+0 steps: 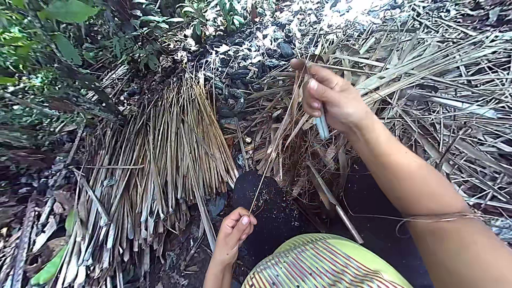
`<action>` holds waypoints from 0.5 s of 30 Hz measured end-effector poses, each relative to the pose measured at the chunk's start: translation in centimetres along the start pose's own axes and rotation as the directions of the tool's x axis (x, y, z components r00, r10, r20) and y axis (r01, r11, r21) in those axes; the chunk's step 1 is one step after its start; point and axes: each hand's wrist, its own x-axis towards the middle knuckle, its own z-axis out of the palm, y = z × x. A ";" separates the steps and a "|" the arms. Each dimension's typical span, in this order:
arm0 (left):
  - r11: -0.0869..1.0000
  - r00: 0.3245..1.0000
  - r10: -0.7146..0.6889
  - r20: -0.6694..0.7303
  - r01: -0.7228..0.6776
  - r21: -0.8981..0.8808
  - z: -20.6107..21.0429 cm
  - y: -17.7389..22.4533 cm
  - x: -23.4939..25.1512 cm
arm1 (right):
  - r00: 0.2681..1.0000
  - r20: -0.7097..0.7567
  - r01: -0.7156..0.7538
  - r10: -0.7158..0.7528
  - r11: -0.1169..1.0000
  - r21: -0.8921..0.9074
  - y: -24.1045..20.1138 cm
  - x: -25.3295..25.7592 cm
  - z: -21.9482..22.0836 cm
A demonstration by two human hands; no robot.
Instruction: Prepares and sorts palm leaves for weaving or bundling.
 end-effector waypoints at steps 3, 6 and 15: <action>1.000 0.999 -0.006 -0.053 0.005 -0.017 0.7 0.2 1.0 | 0.950 0.171 -0.259 0.259 0.966 -0.025 2.8 -4.2 4.4; 0.997 0.996 -0.013 -0.084 0.007 -0.073 1.6 0.7 2.0 | 0.733 0.509 -0.454 0.451 0.882 -0.126 6.1 -8.7 8.9; 0.999 0.999 -0.042 0.012 0.042 -0.010 -1.0 -1.3 -0.5 | 0.982 0.159 -0.118 0.106 0.991 0.070 2.1 -2.9 2.3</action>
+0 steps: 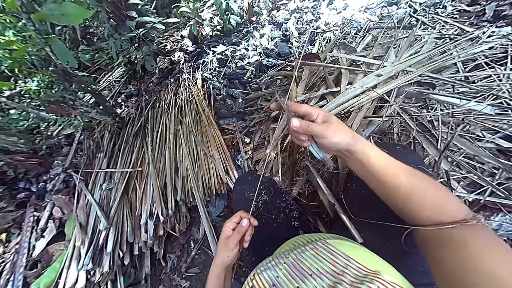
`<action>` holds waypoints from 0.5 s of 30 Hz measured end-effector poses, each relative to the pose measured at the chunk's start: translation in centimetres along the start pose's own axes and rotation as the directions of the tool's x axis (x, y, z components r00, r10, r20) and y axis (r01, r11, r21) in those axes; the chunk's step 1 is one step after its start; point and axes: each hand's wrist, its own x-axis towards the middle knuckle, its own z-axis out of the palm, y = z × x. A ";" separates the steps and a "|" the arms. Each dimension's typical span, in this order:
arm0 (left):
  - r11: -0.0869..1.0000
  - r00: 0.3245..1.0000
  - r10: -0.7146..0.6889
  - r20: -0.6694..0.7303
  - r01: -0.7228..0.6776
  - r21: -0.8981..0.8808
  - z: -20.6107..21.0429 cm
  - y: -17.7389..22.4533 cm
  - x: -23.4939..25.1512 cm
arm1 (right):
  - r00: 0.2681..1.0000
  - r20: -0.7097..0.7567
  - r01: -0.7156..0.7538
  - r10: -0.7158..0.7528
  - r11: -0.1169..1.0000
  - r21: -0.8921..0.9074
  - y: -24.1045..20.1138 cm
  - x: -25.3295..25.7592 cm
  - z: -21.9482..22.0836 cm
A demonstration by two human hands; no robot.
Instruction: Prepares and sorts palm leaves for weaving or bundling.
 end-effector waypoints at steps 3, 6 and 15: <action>0.984 0.990 0.136 -0.037 -0.131 0.121 1.6 0.9 1.5 | 0.985 0.076 -0.152 0.157 0.986 -0.073 2.3 -2.0 2.7; 0.970 0.974 0.205 -0.092 -0.190 0.155 3.5 2.1 3.1 | 0.919 0.261 -0.262 0.294 0.953 -0.152 4.5 -4.6 6.1; 0.993 0.994 0.106 0.007 -0.106 0.059 2.7 0.9 0.5 | 0.994 -0.094 0.043 -0.052 0.994 -0.096 -1.9 0.1 -1.0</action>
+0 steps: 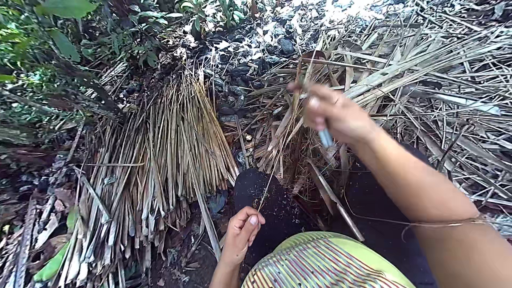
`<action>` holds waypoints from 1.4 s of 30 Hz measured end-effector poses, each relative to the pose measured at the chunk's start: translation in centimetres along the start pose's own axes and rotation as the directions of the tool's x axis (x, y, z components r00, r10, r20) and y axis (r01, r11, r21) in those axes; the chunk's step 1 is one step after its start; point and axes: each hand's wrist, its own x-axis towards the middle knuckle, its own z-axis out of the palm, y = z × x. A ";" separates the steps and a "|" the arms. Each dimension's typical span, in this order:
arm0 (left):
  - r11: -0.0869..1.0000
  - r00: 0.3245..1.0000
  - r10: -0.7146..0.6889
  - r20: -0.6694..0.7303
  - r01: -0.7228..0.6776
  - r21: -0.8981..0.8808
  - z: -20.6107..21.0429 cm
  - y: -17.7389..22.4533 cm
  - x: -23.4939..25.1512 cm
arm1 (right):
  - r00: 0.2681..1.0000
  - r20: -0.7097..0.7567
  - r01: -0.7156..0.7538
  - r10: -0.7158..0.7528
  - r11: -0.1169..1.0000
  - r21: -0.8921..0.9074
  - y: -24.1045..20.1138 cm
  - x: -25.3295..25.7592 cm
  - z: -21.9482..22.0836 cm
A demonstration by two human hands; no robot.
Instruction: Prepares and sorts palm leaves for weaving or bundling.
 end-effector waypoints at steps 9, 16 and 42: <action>0.997 0.997 -0.012 -0.077 0.006 -0.076 0.3 0.0 0.8 | 0.770 0.500 -0.440 0.397 0.897 -0.035 6.3 -6.5 8.4; 0.990 0.996 -0.088 0.030 0.090 -0.105 -3.0 -1.8 -2.7 | 0.988 0.140 -0.085 0.072 0.992 0.088 1.5 -1.1 2.0; 0.987 0.992 0.109 -0.064 -0.100 0.126 2.4 0.9 3.2 | 0.846 0.411 -0.362 0.340 0.932 -0.028 4.1 -6.9 6.2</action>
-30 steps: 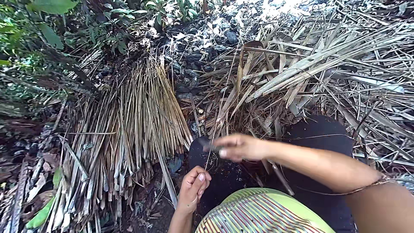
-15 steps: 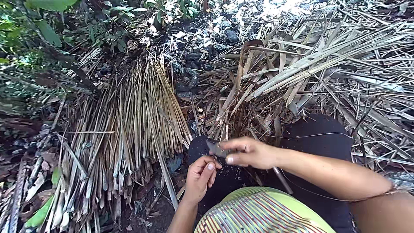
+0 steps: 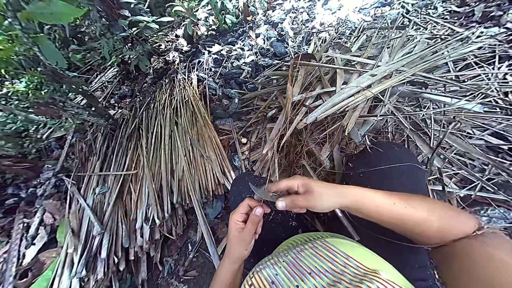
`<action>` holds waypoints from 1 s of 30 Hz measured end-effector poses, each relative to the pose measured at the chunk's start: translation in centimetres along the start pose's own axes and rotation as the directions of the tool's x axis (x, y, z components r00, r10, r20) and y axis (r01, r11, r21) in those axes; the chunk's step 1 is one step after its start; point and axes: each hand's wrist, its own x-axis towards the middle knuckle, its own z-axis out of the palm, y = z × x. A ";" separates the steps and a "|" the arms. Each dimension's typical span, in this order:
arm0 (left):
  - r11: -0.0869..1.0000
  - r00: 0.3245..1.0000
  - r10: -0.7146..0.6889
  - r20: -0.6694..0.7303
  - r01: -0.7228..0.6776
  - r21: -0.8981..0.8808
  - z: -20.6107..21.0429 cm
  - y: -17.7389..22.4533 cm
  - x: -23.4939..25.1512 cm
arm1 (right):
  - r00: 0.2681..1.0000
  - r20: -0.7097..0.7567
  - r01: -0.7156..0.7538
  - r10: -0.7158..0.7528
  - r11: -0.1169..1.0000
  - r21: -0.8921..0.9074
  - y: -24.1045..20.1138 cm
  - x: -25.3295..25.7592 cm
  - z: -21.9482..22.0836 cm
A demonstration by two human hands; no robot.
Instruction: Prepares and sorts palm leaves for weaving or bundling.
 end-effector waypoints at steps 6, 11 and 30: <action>0.999 0.997 -0.043 0.059 0.041 0.029 -2.0 -0.3 -0.9 | 0.949 -0.231 0.213 -0.215 0.976 -0.034 -3.1 0.1 -4.5; 0.990 0.981 -0.121 0.151 0.130 -0.049 -4.6 -0.9 -1.9 | 0.860 -0.312 0.404 -0.404 0.912 -0.070 -5.5 0.1 -7.3; 0.921 0.894 -0.345 0.288 0.381 -0.081 -11.9 -1.5 -5.5 | 0.642 -0.449 0.536 -0.622 0.782 -0.318 -12.2 -3.3 -14.2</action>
